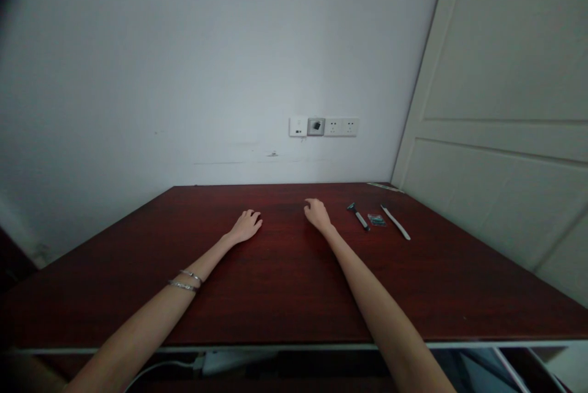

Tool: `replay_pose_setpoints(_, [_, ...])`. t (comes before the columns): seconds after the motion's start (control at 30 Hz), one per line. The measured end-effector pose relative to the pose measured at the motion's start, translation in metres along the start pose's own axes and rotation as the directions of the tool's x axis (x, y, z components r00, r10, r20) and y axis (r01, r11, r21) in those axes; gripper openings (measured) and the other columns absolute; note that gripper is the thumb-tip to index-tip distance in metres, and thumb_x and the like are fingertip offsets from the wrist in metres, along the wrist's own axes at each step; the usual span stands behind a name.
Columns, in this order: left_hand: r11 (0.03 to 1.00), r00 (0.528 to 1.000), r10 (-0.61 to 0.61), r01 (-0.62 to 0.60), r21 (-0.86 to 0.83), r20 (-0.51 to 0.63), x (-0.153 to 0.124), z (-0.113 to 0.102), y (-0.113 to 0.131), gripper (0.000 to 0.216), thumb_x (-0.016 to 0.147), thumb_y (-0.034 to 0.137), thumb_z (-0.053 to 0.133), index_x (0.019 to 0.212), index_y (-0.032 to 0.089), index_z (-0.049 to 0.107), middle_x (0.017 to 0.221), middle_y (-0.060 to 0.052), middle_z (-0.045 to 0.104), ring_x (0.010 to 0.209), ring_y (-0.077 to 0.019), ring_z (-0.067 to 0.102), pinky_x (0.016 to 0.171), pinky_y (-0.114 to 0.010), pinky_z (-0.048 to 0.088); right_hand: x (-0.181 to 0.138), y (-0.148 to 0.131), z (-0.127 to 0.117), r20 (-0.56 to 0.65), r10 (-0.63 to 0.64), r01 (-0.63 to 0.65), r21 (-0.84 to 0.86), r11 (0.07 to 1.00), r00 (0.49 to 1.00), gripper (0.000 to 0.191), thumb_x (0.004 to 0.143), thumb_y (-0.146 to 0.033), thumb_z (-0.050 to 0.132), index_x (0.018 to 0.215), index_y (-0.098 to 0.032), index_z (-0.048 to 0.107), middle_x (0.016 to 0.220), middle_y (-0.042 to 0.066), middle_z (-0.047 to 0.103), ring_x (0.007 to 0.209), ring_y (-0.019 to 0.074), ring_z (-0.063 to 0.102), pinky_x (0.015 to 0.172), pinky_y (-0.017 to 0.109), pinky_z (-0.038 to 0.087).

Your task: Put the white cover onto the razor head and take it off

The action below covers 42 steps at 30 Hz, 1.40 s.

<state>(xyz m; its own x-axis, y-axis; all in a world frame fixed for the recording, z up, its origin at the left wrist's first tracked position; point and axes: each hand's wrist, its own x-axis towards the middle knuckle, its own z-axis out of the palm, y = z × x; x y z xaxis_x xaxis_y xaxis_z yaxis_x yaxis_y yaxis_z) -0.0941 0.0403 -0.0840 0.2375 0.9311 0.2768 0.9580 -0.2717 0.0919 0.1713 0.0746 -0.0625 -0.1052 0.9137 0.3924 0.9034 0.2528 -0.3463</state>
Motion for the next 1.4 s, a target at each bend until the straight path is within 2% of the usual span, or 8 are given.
replay_pose_setpoints(0.17, [1.0,1.0,-0.008,0.008,-0.017,-0.004,-0.002,-0.003,0.001,0.045,0.089,0.036,0.032,0.12,0.011,0.051,0.123,-0.018,0.048,0.113,-0.028,0.045,0.094,-0.037,0.034,0.012,0.039,-0.048,-0.074,0.071,-0.07,0.019,0.997,0.995,0.038,0.077,-0.018,0.048,0.111,-0.014,0.064,0.104,0.008,0.067,0.096,0.018,0.062,0.087,0.025,0.043])
replay_pose_setpoints(0.33, [1.0,1.0,-0.01,0.01,-0.01,-0.006,-0.001,-0.002,0.001,0.044,0.089,0.035,0.031,0.121,0.012,0.05,0.123,-0.016,0.049,0.113,-0.0269,0.045,0.094,-0.037,0.034,-0.003,0.097,-0.084,-0.099,0.153,-0.155,-0.011,0.988,0.983,0.034,0.071,-0.014,0.053,0.102,-0.01,0.068,0.091,0.011,0.07,0.087,0.0202,0.064,0.082,0.027,0.046])
replay_pose_setpoints(0.47, [1.0,1.0,-0.008,0.008,0.014,-0.007,0.001,0.0,0.001,0.045,0.089,0.035,0.031,0.121,0.011,0.05,0.123,-0.017,0.049,0.112,-0.0274,0.046,0.092,-0.037,0.035,-0.023,0.132,-0.089,-0.033,0.208,-0.21,-0.079,0.975,0.978,0.027,0.069,-0.014,0.056,0.091,-0.012,0.071,0.089,0.011,0.07,0.083,0.0208,0.065,0.073,0.025,0.048])
replay_pose_setpoints(0.6, [1.0,1.0,-0.003,0.003,0.023,-0.013,0.002,0.001,0.0,0.045,0.089,0.034,0.031,0.121,0.01,0.051,0.122,-0.018,0.05,0.112,-0.0276,0.045,0.092,-0.037,0.035,-0.034,0.143,-0.082,0.034,0.231,-0.225,-0.132,0.966,0.972,0.022,0.067,-0.015,0.058,0.084,-0.013,0.072,0.082,0.01,0.071,0.078,0.0199,0.066,0.067,0.022,0.046])
replay_pose_setpoints(0.87, [1.0,1.0,-0.005,0.005,0.008,-0.016,0.002,0.003,-0.001,0.045,0.089,0.035,0.031,0.121,0.011,0.051,0.121,-0.017,0.05,0.111,-0.0281,0.047,0.093,-0.038,0.036,-0.04,0.14,-0.07,0.021,0.273,-0.266,-0.173,0.948,0.962,0.022,0.066,-0.013,0.058,0.084,-0.01,0.07,0.081,0.015,0.069,0.078,0.0237,0.066,0.067,0.026,0.045])
replay_pose_setpoints(1.03, [0.992,0.998,-0.003,-0.005,-0.128,-0.063,0.002,-0.004,0.0,0.04,0.086,0.031,0.038,0.117,0.01,0.054,0.12,-0.016,0.053,0.113,-0.026,0.047,0.095,-0.036,0.036,-0.04,0.133,-0.069,0.014,0.258,-0.254,-0.128,0.959,0.966,0.02,0.069,-0.015,0.057,0.082,-0.014,0.071,0.08,0.012,0.071,0.079,0.0226,0.066,0.067,0.024,0.046])
replay_pose_setpoints(1.23, [0.886,0.978,-0.062,-0.037,-0.463,-0.197,0.009,-0.02,0.029,0.032,0.082,0.029,0.048,0.109,0.016,0.06,0.111,-0.009,0.062,0.103,-0.0205,0.056,0.093,-0.033,0.041,-0.024,0.089,-0.061,-0.154,0.24,-0.192,0.277,0.942,0.958,0.025,0.069,-0.026,0.062,0.09,-0.015,0.071,0.085,0.009,0.072,0.082,0.0214,0.066,0.071,0.025,0.048])
replay_pose_setpoints(1.4, [0.723,0.966,-0.1,-0.094,-0.685,-0.238,0.019,-0.049,0.076,0.025,0.078,0.03,0.055,0.095,0.015,0.066,0.094,-0.009,0.069,0.086,-0.018,0.063,0.082,-0.03,0.046,-0.009,0.019,-0.056,-0.201,0.18,0.006,0.684,0.73,0.963,0.038,0.065,-0.034,0.066,0.094,-0.009,0.069,0.08,0.009,0.071,0.069,0.0188,0.065,0.06,0.027,0.051])
